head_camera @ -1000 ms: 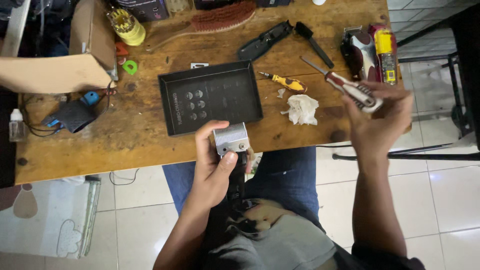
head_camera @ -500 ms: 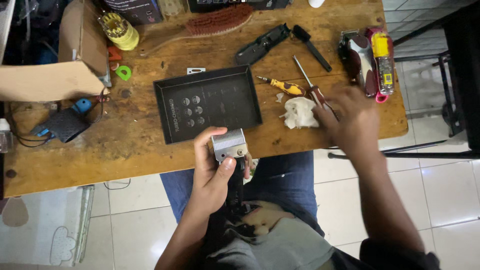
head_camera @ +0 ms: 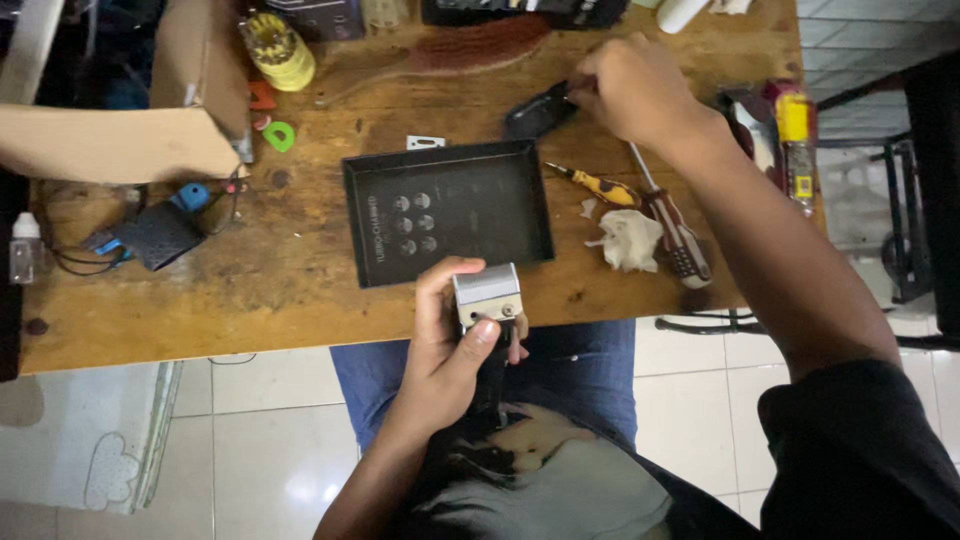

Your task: The person assembles a hair clipper by attaching the blade to the body, tightening it with a screwdriver, fitting the casing together, fastening screws with a screwdriver, and wiping the clipper with a cloth.

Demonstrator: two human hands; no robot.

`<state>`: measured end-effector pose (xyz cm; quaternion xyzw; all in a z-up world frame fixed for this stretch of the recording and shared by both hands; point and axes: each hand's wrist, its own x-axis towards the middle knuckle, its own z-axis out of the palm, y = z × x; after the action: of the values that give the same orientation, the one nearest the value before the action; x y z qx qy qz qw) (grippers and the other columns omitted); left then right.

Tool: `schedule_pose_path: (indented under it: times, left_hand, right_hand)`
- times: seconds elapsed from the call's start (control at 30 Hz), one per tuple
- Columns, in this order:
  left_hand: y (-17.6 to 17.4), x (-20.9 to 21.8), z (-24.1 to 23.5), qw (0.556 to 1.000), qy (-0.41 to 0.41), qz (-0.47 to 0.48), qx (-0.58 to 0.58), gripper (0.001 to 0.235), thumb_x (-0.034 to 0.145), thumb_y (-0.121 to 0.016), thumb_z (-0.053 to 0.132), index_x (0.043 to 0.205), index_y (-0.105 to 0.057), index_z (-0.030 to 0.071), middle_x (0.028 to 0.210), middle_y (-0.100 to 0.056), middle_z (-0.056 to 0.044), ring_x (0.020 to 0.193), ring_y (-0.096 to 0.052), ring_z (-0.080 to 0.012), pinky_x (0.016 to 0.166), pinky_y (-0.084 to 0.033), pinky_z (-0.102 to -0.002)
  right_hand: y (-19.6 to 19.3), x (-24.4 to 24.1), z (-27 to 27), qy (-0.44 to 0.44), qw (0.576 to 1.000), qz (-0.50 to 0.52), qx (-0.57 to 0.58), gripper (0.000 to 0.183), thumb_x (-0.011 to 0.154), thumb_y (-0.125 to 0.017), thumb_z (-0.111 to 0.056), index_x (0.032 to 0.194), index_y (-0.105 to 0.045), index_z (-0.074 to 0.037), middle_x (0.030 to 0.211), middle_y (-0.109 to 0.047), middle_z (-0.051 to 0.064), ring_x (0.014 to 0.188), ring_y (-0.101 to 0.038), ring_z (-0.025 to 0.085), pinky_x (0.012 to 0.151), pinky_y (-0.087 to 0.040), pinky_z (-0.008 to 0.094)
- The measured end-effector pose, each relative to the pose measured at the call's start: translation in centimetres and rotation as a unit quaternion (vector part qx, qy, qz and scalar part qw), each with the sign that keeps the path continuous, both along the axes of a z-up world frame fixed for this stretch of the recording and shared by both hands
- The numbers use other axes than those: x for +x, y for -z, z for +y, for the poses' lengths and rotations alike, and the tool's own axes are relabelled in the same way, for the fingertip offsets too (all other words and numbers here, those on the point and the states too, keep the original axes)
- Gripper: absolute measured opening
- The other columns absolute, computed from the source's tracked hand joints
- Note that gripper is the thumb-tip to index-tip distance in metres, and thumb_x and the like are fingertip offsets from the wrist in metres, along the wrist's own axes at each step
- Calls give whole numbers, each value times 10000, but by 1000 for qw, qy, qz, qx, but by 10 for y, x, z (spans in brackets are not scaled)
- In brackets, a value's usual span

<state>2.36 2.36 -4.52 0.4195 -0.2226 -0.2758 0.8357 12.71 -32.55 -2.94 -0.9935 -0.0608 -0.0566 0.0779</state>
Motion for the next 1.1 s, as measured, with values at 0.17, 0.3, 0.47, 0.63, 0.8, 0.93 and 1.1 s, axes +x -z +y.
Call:
schedule_pose_path:
  times: [0.17,0.3,0.47,0.63,0.8,0.93,1.1]
  left_hand:
    - [-1,7,4,1000,1,-3,4,452,1104,-562,129,1488,-326,88,1089,-617,-157,887,-636,-199,785,-570,-345]
    - [0,10,4,1000,4,9,-6,456,1103,-574,136,1483,-326,90,1098,-601,-147,891,-635,-195,784,-568,-341]
    - [-2,13,7,1000,7,1,-4,446,1115,-560,155,1485,-319,91,1094,-609,-144,901,-645,-190,790,-576,-340]
    - [-3,12,6,1000,0,6,2,454,1104,-571,144,1477,-323,72,1129,-594,-151,896,-643,-193,789,-576,-344]
    - [-3,10,7,1000,1,3,-4,453,1104,-569,142,1481,-326,70,1126,-602,-148,901,-649,-192,784,-582,-337]
    - [-3,8,6,1000,-2,7,-3,459,1099,-569,132,1485,-327,73,1129,-609,-155,907,-648,-193,776,-592,-340]
    - [-4,8,4,1000,-1,19,0,459,1102,-561,141,1486,-316,87,1084,-623,-157,863,-644,-186,729,-580,-331]
  right_hand:
    - [9,7,3,31,998,31,-53,155,875,-805,-221,984,-813,-112,938,-738,168,913,-683,414,804,-536,529]
    - [13,10,5,34,994,40,-99,148,901,-805,-245,994,-822,-131,934,-738,169,936,-675,419,860,-531,528]
    - [15,14,10,12,985,15,-174,131,874,-808,-231,926,-817,-112,927,-723,170,962,-673,385,851,-547,487]
    - [10,18,9,41,993,48,-99,116,889,-801,-205,967,-827,-123,940,-737,184,974,-662,408,884,-527,509]
    - [8,15,11,52,997,41,-27,112,885,-789,-159,972,-821,-97,961,-748,184,995,-666,421,910,-527,506]
    - [2,14,10,23,1000,10,-9,104,883,-795,-159,939,-806,-73,902,-758,170,867,-703,382,833,-543,484]
    - [-9,6,5,64,990,16,126,149,942,-777,-177,1011,-779,-45,891,-745,170,754,-708,291,752,-553,388]
